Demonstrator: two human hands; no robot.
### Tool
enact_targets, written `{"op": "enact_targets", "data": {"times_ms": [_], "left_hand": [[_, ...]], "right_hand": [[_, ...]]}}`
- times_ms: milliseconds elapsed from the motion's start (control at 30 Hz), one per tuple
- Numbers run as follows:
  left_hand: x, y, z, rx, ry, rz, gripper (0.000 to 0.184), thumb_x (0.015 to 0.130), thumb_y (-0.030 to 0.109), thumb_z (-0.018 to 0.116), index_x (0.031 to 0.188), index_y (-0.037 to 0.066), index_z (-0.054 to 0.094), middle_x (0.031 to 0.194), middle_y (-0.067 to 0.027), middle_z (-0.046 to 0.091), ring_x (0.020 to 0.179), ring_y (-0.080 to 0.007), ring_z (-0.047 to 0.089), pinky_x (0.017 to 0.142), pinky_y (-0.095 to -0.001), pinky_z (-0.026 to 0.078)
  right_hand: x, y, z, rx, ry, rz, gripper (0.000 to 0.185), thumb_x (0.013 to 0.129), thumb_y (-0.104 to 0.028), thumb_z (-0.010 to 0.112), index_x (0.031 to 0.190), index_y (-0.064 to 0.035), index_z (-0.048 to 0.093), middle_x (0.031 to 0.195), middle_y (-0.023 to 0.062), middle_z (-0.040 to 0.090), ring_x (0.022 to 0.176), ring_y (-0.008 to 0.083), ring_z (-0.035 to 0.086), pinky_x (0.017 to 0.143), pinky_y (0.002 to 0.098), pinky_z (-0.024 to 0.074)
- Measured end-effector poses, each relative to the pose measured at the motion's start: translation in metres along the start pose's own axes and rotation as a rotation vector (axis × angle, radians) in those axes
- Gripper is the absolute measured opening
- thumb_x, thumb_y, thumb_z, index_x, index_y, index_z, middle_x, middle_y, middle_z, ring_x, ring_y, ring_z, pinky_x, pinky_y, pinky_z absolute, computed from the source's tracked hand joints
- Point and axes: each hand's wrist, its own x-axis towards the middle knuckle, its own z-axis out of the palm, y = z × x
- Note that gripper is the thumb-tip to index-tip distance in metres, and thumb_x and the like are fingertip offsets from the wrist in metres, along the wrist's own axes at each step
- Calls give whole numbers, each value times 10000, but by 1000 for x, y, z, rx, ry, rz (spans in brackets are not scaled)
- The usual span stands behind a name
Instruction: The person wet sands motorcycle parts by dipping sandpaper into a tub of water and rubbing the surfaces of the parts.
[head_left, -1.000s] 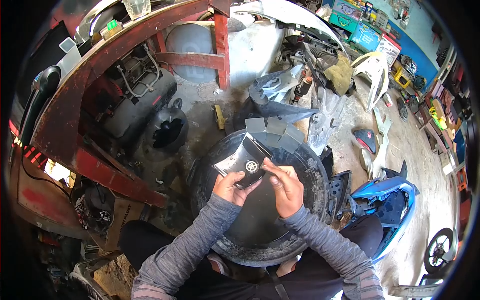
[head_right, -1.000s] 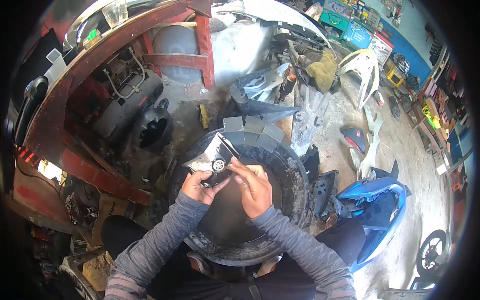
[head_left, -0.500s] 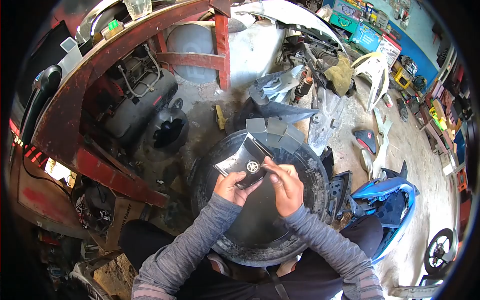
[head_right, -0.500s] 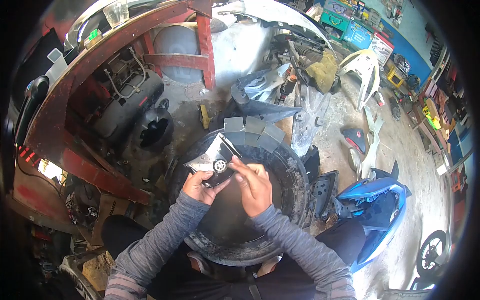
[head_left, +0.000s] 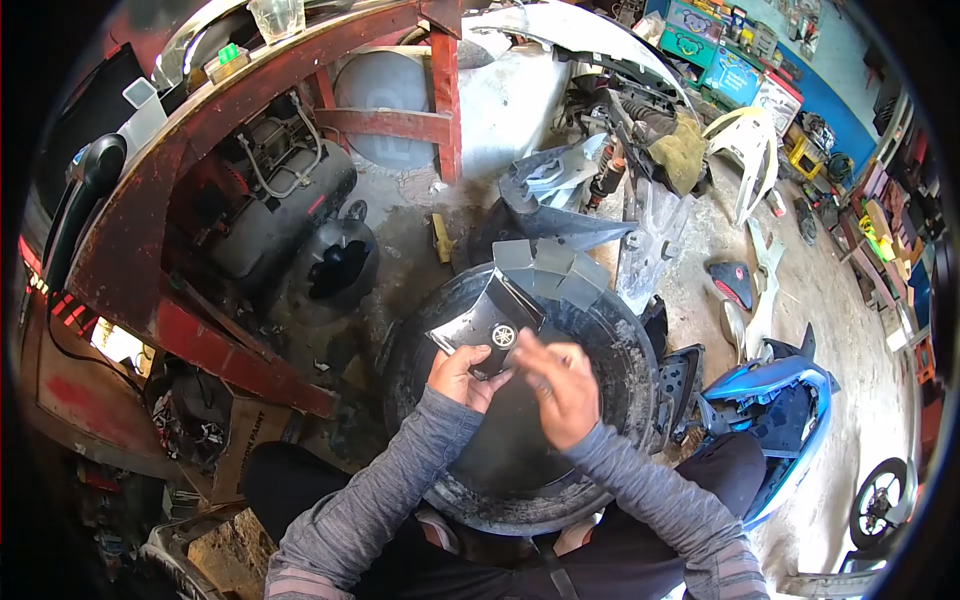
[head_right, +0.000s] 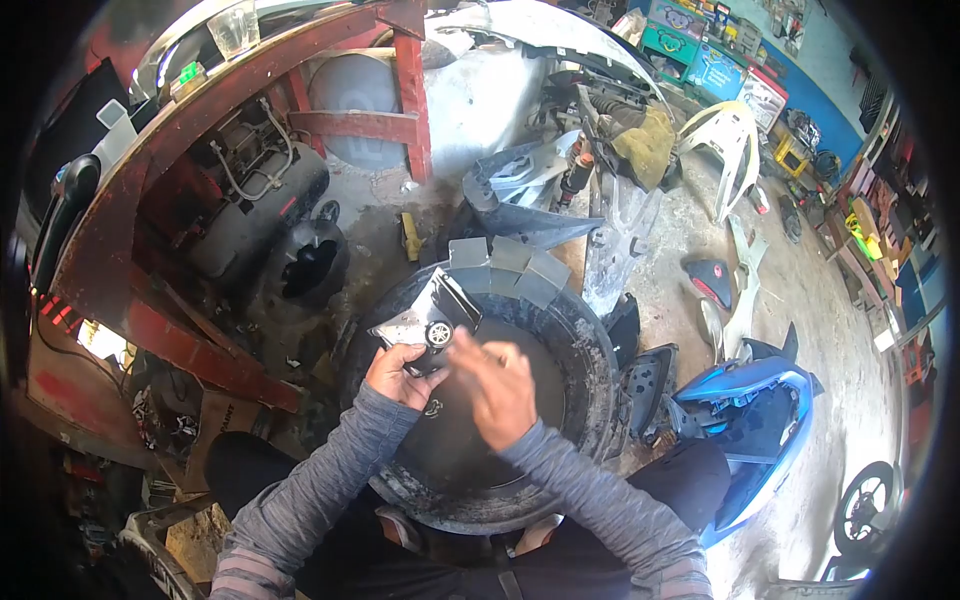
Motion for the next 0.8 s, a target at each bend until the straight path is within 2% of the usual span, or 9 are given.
{"op": "enact_targets", "data": {"times_ms": [67,167,233,267,300,433,533,633,800], "left_hand": [[-8,4,18,-49,-38,32,315,894,24,575,1207,46,601,1141,-76,694,1057,-239,676,975,-486,543],[-5,4,4,-37,-18,-11,308,890,18,588,1194,57,617,1140,-83,697,1072,-235,668,1016,-528,512],[-7,6,10,-12,-13,-34,308,888,13,591,1191,60,620,1141,-84,697,1084,-234,661,1040,-558,490],[-9,5,15,-36,-37,-3,302,891,20,590,1189,61,621,1139,-81,700,1077,-232,667,1022,-542,504],[-11,5,20,-60,-62,29,297,894,28,589,1187,61,623,1137,-77,702,1071,-231,672,1004,-527,518],[-6,8,10,-34,-81,-24,297,897,41,586,1192,60,621,1140,-72,704,1053,-229,681,957,-494,544],[-11,4,18,-40,-55,35,306,897,46,584,1201,57,614,1137,-68,704,1030,-227,689,910,-465,562],[-4,3,4,12,-20,-16,338,892,32,571,1228,57,593,1146,-80,688,1086,-242,665,991,-500,528],[-9,2,17,-5,-41,17,377,893,36,556,1269,62,569,1175,-78,675,1081,-241,665,946,-453,554]], "right_hand": [[1,5,0,33,31,55,340,848,-7,673,1180,-76,687,1339,101,653,1034,274,613,933,373,458],[-12,-5,1,27,-22,-32,265,911,-55,633,1172,-54,678,1340,108,651,1022,285,609,923,380,451],[-2,7,-1,27,14,-6,331,861,-20,656,1187,-74,677,1345,93,649,1026,289,607,903,379,443],[1,11,-2,28,47,23,405,811,15,679,1202,-93,676,1349,78,648,1030,293,604,882,379,436],[4,6,-4,29,45,41,300,877,-25,661,1173,-70,679,1325,102,662,1023,272,607,929,382,444],[-8,-5,0,40,18,-26,297,875,-25,665,1166,-81,685,1307,102,672,1013,266,600,923,373,441],[7,4,-4,1,47,54,290,875,-41,671,1161,-86,688,1308,101,672,1008,265,596,910,360,439],[-10,-13,3,18,19,7,224,936,-102,633,1150,-73,689,1312,102,668,1004,266,593,903,361,436],[1,-4,2,-10,72,98,305,863,-20,669,1159,-92,691,1326,80,664,1007,268,592,904,370,430]]}}
